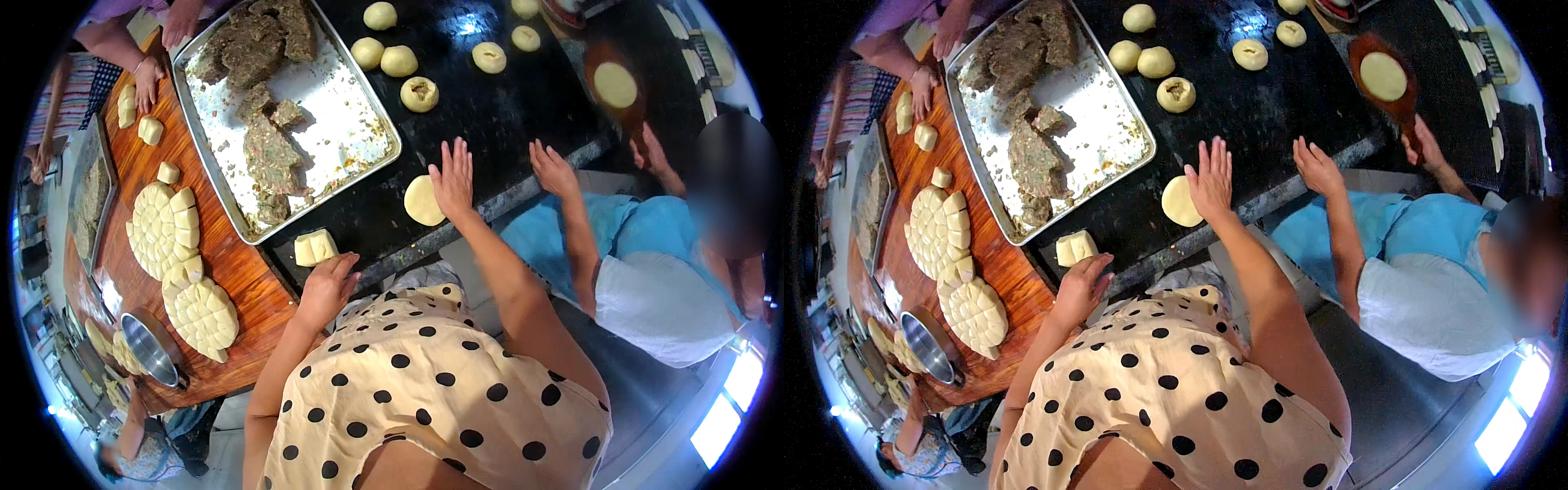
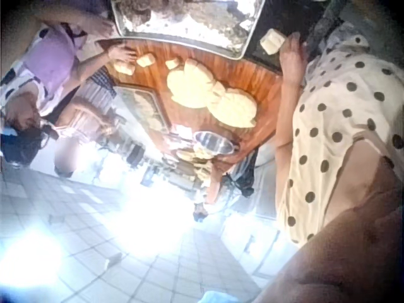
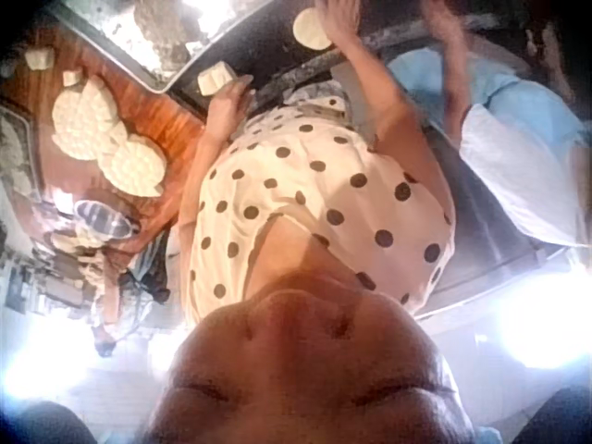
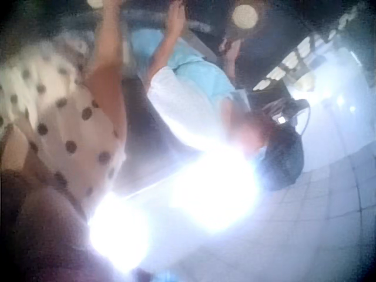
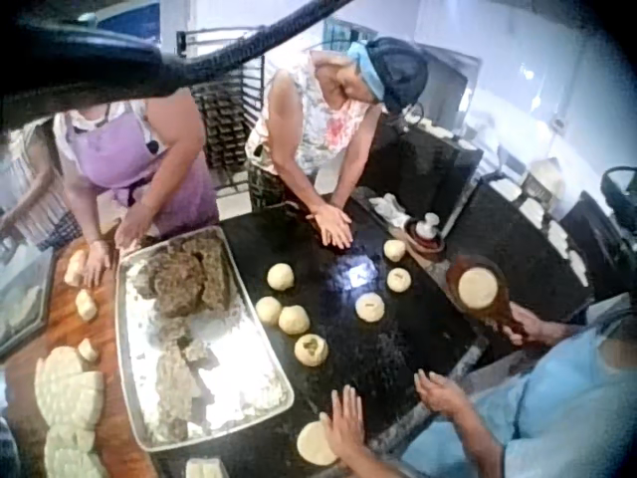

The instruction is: The person prepares food by taking pieces of dough, flattening them by hand, adding a portion of meat filling from a tray, and sealing the dough into a rounded bun shape.

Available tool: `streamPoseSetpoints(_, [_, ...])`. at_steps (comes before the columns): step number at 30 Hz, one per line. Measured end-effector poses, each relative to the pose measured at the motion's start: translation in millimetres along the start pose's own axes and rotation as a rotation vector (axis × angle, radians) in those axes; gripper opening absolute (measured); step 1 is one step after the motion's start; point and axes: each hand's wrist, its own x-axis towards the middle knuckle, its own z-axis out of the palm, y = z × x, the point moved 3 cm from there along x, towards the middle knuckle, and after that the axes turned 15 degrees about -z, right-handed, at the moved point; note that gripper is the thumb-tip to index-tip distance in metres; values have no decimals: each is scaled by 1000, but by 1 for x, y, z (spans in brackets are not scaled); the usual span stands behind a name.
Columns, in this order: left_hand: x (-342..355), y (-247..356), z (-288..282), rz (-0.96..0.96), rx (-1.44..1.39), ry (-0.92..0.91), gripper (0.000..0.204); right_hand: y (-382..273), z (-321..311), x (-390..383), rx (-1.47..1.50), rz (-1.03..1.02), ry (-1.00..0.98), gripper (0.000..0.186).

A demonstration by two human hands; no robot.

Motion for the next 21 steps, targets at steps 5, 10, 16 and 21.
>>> streamPoseSetpoints(5, [2,3,-6,13,-23,7,31,-6,-25,-29,203,96,-62,52])
streamPoseSetpoints(10, [11,4,-10,44,-17,23,28,3,-14,-30,657,537,-203,53])
streamPoseSetpoints(16, [37,10,-11,63,-160,76,31,-26,-51,-12,294,16,-391,28])
streamPoseSetpoints(21, [63,1,-5,-375,-978,-207,53,-108,-132,28,959,17,-594,25])
